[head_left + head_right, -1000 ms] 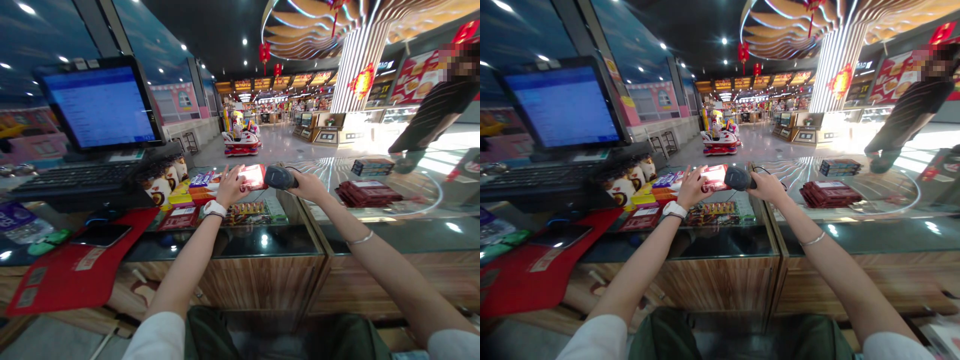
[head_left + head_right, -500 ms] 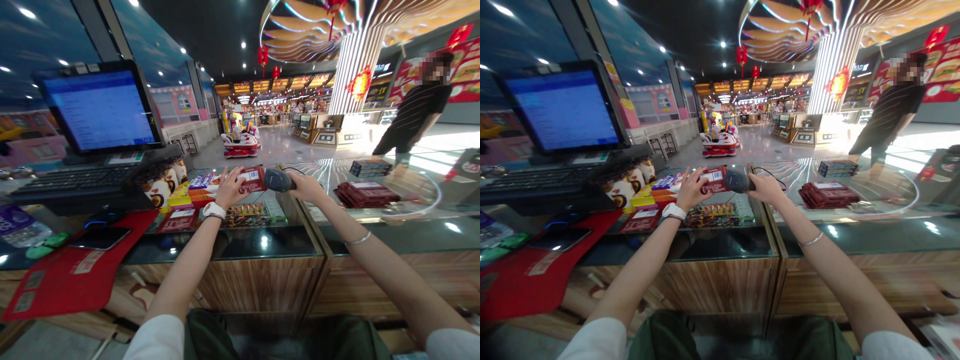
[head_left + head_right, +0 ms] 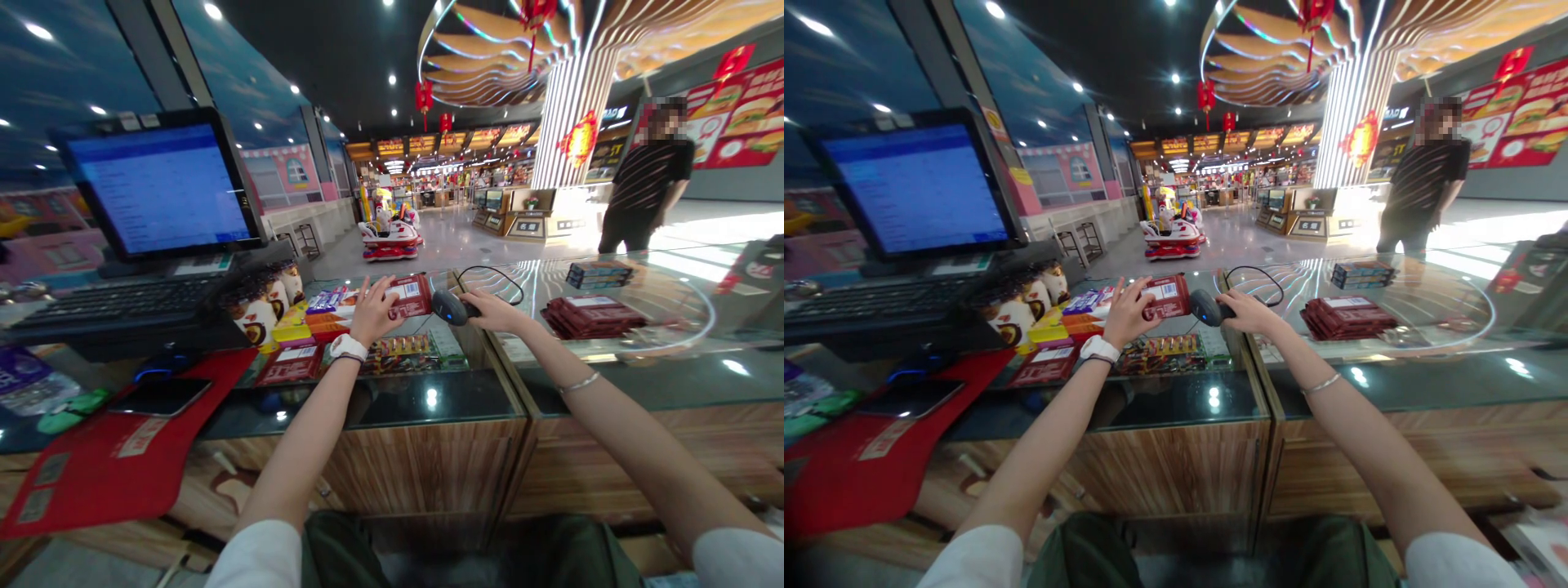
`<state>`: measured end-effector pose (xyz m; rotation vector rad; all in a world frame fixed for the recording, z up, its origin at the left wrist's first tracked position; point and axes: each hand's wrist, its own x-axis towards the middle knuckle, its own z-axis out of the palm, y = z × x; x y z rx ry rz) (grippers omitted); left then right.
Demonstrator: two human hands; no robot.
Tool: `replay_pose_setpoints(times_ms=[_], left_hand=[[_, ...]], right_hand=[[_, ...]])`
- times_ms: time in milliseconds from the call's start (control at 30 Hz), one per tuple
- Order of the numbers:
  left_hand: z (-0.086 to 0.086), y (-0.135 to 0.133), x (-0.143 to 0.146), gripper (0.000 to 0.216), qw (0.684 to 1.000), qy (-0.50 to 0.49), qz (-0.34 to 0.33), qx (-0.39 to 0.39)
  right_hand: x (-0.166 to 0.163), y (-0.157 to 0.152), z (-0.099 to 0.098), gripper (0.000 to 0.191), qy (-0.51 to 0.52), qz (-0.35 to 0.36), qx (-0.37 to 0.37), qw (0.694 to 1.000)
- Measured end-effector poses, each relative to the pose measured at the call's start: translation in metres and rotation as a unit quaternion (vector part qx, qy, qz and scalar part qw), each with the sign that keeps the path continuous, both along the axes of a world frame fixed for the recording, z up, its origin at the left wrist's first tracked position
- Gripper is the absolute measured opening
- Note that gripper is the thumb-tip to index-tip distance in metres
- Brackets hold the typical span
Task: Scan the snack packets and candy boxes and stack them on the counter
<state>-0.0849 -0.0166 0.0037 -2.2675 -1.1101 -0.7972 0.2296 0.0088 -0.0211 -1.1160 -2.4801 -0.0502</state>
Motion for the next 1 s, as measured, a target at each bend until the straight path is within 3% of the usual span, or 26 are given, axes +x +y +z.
replay_pose_setpoints(times_ms=[300, 567, 767, 1000], left_hand=[[0.001, 0.000, -0.001, 0.025, 1.000, -0.012, 0.012, 0.017], [0.001, -0.003, 0.012, 0.030, 0.999, -0.042, 0.006, 0.015], [0.007, -0.014, 0.035, 0.032, 0.998, -0.059, -0.009, 0.023], [0.009, -0.032, 0.076, 0.044, 0.997, -0.065, -0.034, 0.002]], right_hand=[[0.003, 0.012, -0.017, 0.053, 0.011, 0.037, -0.075, 0.996], [-0.003, 0.011, -0.015, 0.059, 0.071, 0.057, -0.099, 0.991], [-0.011, -0.007, 0.001, 0.068, 0.197, 0.038, 0.062, 0.978], [-0.004, -0.059, 0.001, 0.056, 0.057, -0.002, 0.236, 0.970]])
